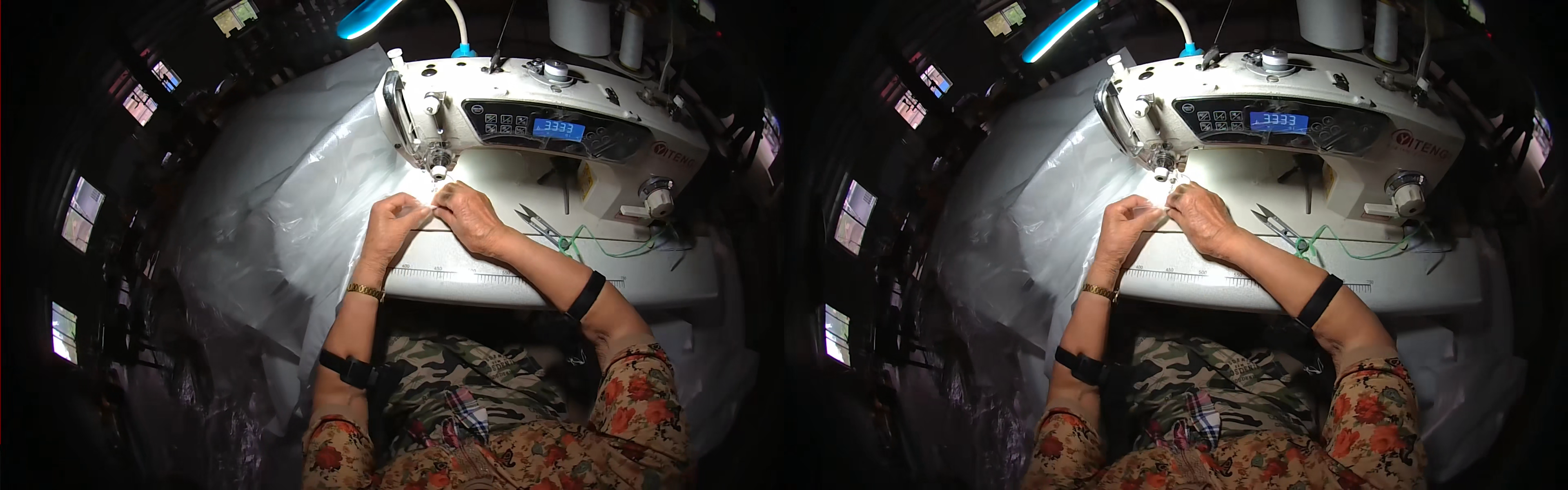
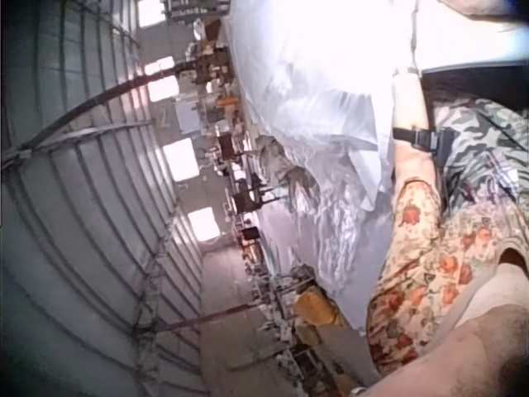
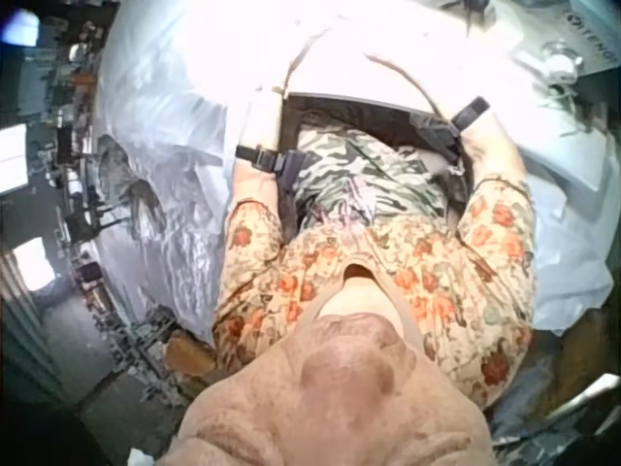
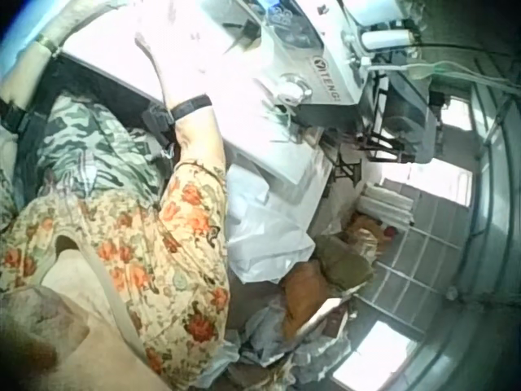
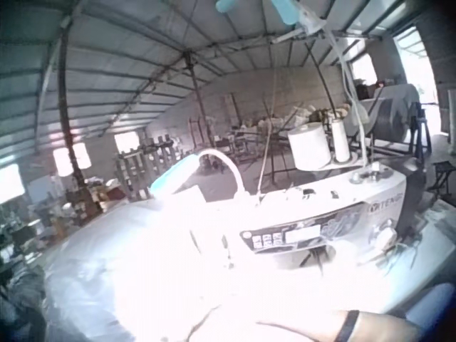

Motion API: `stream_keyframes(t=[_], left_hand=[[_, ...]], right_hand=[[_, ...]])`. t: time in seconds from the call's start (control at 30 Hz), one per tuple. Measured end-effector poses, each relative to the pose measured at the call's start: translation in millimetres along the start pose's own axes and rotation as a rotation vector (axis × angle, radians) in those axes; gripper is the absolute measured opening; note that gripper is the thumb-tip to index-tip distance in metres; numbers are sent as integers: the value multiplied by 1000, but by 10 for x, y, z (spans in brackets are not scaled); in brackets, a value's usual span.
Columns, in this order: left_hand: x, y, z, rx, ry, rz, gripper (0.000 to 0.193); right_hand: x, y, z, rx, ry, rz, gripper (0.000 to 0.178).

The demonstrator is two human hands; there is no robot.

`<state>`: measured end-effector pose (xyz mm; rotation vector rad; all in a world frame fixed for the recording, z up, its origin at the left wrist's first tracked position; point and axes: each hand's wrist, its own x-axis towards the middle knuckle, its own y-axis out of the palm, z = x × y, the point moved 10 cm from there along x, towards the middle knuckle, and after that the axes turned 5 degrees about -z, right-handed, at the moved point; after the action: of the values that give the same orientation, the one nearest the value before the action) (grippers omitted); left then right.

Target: Using an industrial sewing machine to stitch together large white plastic sheets.

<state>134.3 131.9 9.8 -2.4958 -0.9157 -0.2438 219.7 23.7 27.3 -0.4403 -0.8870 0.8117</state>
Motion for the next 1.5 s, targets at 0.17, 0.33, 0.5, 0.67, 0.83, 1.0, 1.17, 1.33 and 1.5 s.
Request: stream_keyframes(t=[0.17,0.33,0.5,0.67,0.83,1.0,1.17,1.33,1.5], left_hand=[[52,13,138,-318,-233,2,14],[156,166,48,-194,-194,42,13],[205,114,18,29,-129,18,13],[124,44,-120,172,24,46,17],[-33,51,-396,314,224,96,17],[-64,41,-395,387,320,35,14],[8,40,-329,383,304,10,20],[34,36,-285,417,273,-75,19],[12,16,-316,461,310,-156,17]], right_hand=[[-1,-44,71,19,8,-20,20],[-21,-95,-10,99,107,-47,19],[-2,-84,16,141,138,-23,18],[-13,-87,-59,184,200,-56,18],[1,-77,-80,157,164,-61,16],[35,-71,-68,63,146,-71,18],[64,20,-113,-91,147,-15,20],[82,56,-85,-146,189,44,18],[82,-2,-86,-66,220,-50,12]])
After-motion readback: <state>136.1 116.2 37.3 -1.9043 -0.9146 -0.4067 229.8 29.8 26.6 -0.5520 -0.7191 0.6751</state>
